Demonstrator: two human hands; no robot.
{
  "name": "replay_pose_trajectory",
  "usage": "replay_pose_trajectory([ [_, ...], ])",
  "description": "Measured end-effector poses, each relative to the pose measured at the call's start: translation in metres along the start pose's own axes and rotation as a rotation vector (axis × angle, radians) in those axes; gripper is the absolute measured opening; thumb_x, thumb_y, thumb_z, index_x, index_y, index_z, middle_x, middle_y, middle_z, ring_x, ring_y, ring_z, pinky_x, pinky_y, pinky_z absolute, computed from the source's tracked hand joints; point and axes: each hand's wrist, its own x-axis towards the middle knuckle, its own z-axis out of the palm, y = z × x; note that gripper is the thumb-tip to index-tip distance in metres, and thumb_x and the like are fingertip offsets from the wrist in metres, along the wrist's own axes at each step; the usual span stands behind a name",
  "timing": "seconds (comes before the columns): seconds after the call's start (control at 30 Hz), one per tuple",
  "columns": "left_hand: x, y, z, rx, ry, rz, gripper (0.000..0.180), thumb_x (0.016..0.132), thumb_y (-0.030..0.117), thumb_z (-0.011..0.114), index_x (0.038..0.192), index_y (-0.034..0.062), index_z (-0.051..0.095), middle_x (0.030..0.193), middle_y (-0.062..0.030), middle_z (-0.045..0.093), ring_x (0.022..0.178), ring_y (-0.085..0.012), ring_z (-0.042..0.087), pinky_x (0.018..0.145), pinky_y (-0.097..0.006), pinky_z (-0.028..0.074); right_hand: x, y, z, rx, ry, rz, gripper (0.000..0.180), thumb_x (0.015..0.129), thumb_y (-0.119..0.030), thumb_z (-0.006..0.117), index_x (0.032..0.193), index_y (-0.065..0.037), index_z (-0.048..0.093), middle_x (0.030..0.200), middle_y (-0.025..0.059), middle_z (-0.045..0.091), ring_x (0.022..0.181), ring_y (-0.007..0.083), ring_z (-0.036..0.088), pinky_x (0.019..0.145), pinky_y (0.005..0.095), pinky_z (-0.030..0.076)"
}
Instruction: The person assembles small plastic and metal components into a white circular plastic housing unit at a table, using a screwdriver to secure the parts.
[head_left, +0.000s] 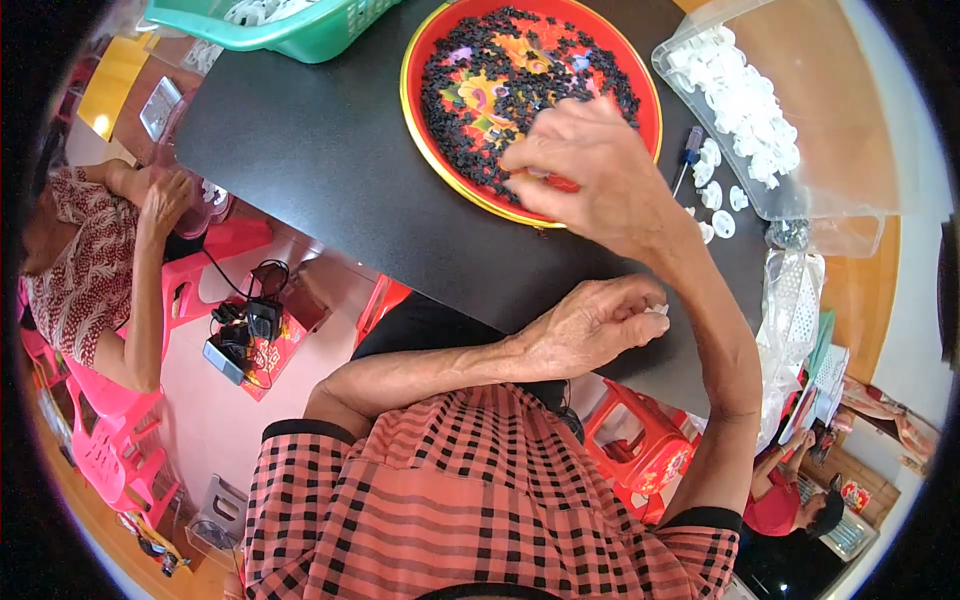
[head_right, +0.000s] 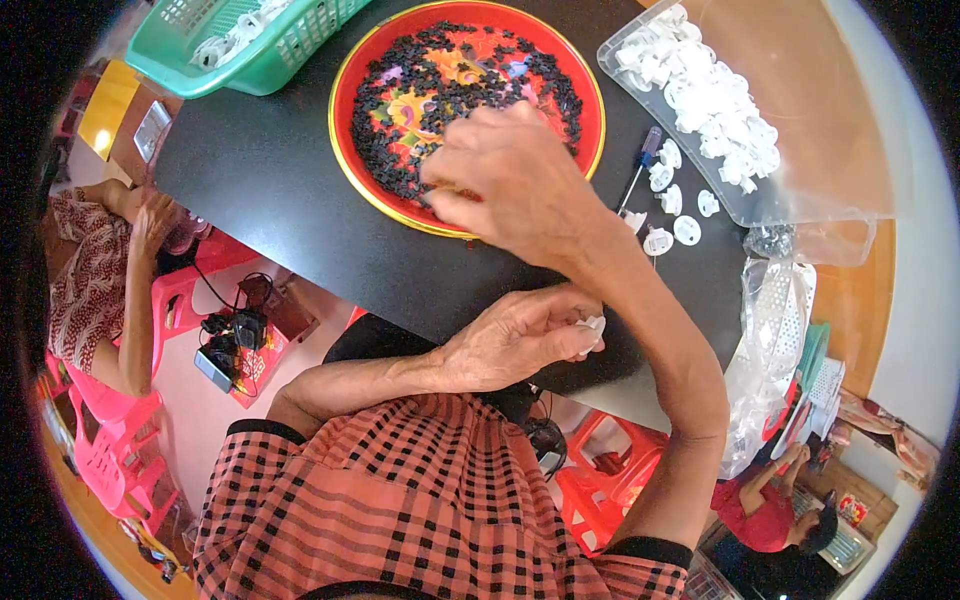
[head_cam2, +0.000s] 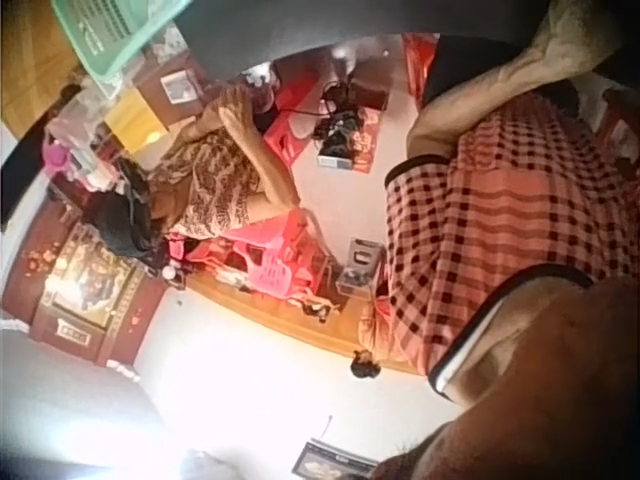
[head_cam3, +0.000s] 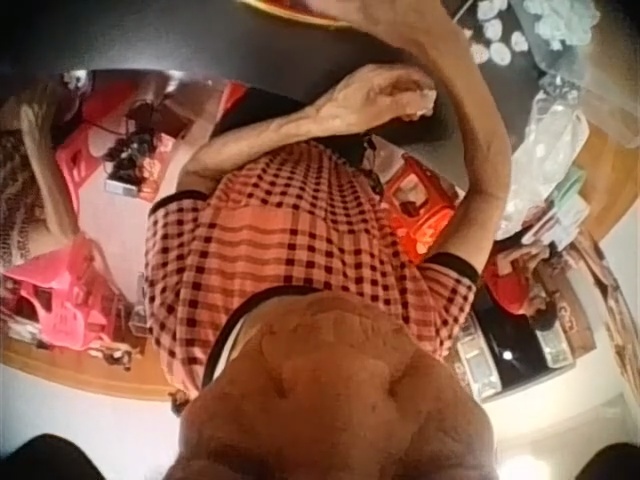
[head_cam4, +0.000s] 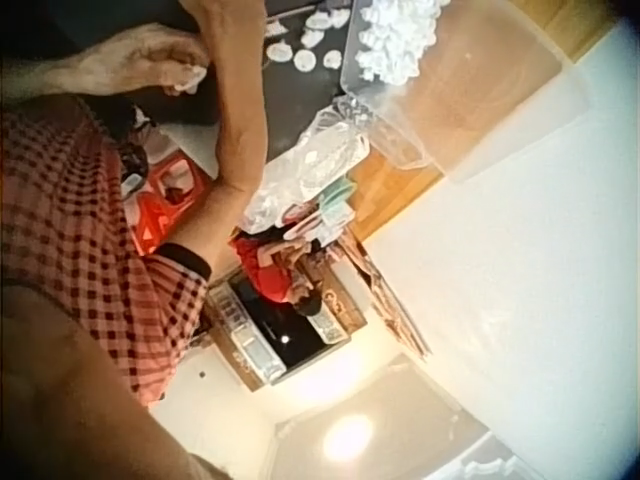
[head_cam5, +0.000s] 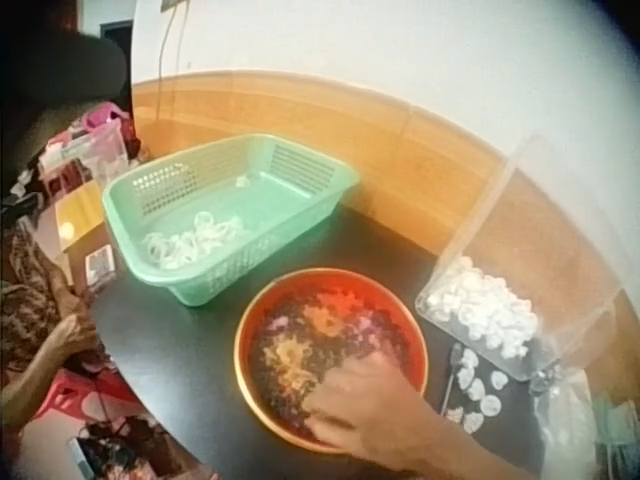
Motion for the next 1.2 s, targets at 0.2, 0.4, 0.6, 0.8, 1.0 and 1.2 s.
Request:
replay_pose_trajectory([
  [0.2, 0.001, 0.005, 0.0, 0.017, -0.011, -0.032, 0.025, 0.093, 0.017, 0.053, 0.11, -0.0009, 0.051, 0.093, -0.0089, 0.062, 0.086, -0.0117, 0.059, 0.075, -0.026, 0.049, -0.007, 0.017, -0.002, -0.112, 0.118, 0.152, 0.006, 0.072, -0.007, 0.066, 0.073, -0.008, 0.059, 0.064, 0.002, 0.053, 0.062, 0.018, 0.051, 0.063, 0.032, 0.037],
  [0.4, 0.0, 0.001, 0.0, 0.04, -0.008, 0.012, 0.023, 0.093, 0.015, 0.052, 0.11, -0.0006, 0.05, 0.093, -0.0088, 0.063, 0.086, -0.012, 0.059, 0.075, -0.027, 0.049, -0.023, 0.018, -0.006, -0.036, 0.168, 0.184, 0.008, 0.073, -0.015, 0.065, 0.074, -0.009, 0.059, 0.066, 0.0025, 0.055, 0.067, 0.0213, 0.053, 0.062, 0.0352, 0.036],
  [0.6, 0.001, 0.0, 0.002, 0.022, 0.01, -0.016, 0.025, 0.093, 0.014, 0.052, 0.111, -0.0023, 0.05, 0.093, -0.0105, 0.062, 0.086, -0.013, 0.059, 0.075, -0.027, 0.049, -0.013, 0.007, 0.003, -0.041, 0.113, 0.119, 0.011, 0.076, -0.02, 0.063, 0.077, -0.009, 0.062, 0.072, 0.0047, 0.056, 0.074, 0.0219, 0.054, 0.067, 0.0378, 0.036],
  [0.8, 0.001, 0.0, 0.003, 0.034, 0.014, -0.02, 0.025, 0.092, 0.014, 0.052, 0.111, -0.0028, 0.05, 0.094, -0.0109, 0.062, 0.087, -0.0129, 0.059, 0.076, -0.026, 0.049, -0.007, 0.011, 0.0, -0.119, 0.071, 0.024, 0.01, 0.073, -0.011, 0.067, 0.081, -0.007, 0.062, 0.067, 0.0017, 0.054, 0.069, 0.0194, 0.052, 0.066, 0.0329, 0.036],
  [1.0, 0.001, 0.0, 0.0, 0.027, -0.016, -0.025, 0.024, 0.092, 0.013, 0.052, 0.111, -0.0018, 0.05, 0.093, -0.0101, 0.062, 0.087, -0.0122, 0.059, 0.076, -0.026, 0.049, -0.015, 0.015, -0.008, 0.032, 0.097, 0.145, 0.008, 0.073, -0.015, 0.064, 0.075, -0.008, 0.063, 0.069, 0.0035, 0.055, 0.07, 0.0216, 0.053, 0.066, 0.0369, 0.035],
  [1.2, 0.004, -0.008, 0.006, 0.003, 0.105, 0.104, 0.021, 0.087, 0.017, 0.059, 0.098, -0.001, 0.054, 0.069, -0.0053, 0.052, 0.064, -0.0092, 0.048, 0.059, -0.027, 0.044, -0.006, 0.01, -0.002, -0.067, 0.082, 0.028, 0.008, 0.075, -0.018, 0.063, 0.081, -0.012, 0.064, 0.077, 0.0018, 0.057, 0.077, 0.0199, 0.053, 0.069, 0.0358, 0.035],
])
